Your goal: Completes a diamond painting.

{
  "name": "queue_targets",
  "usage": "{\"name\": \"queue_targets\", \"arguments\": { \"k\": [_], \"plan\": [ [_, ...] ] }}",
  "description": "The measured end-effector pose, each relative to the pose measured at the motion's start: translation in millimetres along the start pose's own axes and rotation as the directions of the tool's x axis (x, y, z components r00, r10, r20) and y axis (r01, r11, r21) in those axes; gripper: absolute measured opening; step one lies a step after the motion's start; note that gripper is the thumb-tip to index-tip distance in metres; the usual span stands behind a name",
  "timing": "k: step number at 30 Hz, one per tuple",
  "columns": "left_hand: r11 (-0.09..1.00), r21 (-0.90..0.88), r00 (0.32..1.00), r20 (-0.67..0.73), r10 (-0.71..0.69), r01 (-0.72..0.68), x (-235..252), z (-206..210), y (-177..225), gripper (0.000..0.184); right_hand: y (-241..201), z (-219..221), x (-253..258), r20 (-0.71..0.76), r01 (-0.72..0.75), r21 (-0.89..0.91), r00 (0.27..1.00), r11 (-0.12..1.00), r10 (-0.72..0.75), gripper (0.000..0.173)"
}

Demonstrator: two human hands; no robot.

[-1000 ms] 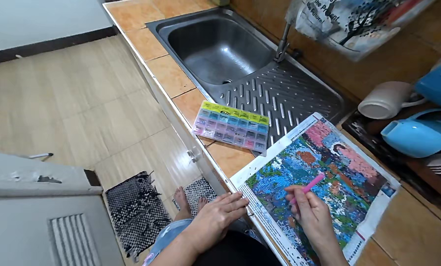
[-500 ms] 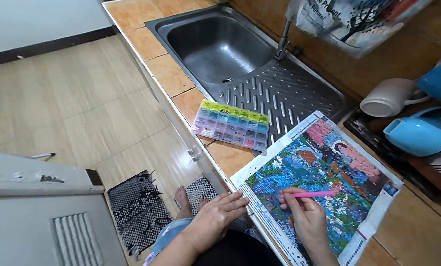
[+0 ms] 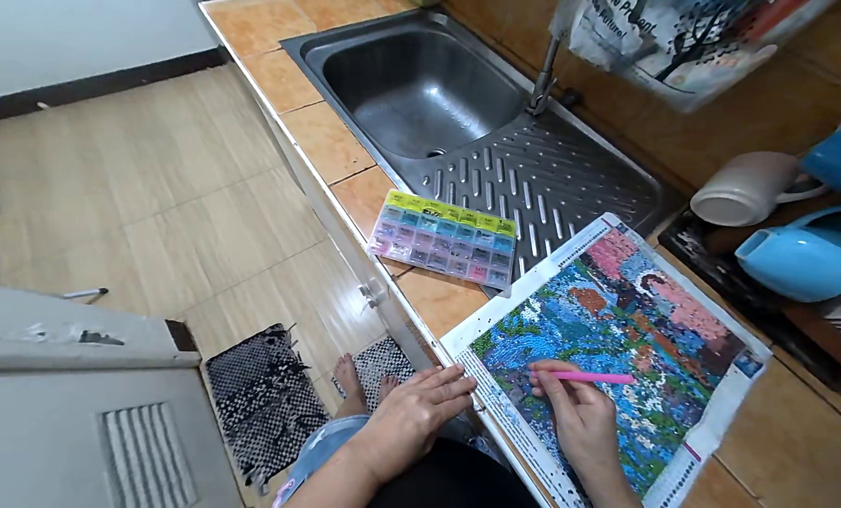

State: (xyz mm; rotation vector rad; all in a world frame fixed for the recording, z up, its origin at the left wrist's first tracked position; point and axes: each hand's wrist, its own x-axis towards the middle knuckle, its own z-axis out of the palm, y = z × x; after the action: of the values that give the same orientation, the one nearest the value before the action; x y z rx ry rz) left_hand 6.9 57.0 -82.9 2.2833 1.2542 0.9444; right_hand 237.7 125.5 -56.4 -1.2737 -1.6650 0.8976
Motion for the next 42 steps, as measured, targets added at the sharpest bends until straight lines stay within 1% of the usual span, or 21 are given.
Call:
{"name": "queue_targets", "arguments": {
  "k": [7,17,19,23,26,30,42],
  "plan": [
    [1.000,-0.012,1.000,0.006,0.000,0.000,-0.1,-0.5,-0.3,0.035,2.1,1.6,0.2,0.002,0.024,0.023,1.000,0.999,-0.024,0.019],
    [1.000,-0.003,1.000,-0.005,-0.004,0.004,0.4,-0.9,0.7,0.034,0.9,4.6,0.8,-0.017,0.014,0.083,1.000,0.996,-0.012,0.017],
    [1.000,-0.002,1.000,-0.012,-0.003,0.003,0.5,-0.6,1.0,0.034,-0.3,4.4,1.2,-0.017,-0.009,0.098,1.000,0.995,0.010,0.016],
    [1.000,-0.003,1.000,-0.007,-0.005,0.005,0.1,-0.3,0.6,0.034,-4.5,4.1,2.4,-0.008,-0.101,0.159,0.995,0.982,0.104,0.015],
    [1.000,-0.005,1.000,-0.001,-0.004,0.004,0.2,-0.6,0.6,0.035,-5.5,5.3,2.5,-0.007,-0.122,0.196,0.992,0.973,0.126,0.014],
    [1.000,0.000,1.000,0.003,-0.006,0.006,-0.3,-0.9,0.9,0.035,-4.9,4.4,5.0,-0.032,-0.085,0.187,0.995,0.979,0.093,0.014],
    [1.000,-0.008,1.000,0.005,-0.007,0.007,0.8,-1.1,1.1,0.034,-0.4,9.6,4.0,0.023,0.026,0.083,0.999,0.996,-0.028,0.018]
  ]
}}
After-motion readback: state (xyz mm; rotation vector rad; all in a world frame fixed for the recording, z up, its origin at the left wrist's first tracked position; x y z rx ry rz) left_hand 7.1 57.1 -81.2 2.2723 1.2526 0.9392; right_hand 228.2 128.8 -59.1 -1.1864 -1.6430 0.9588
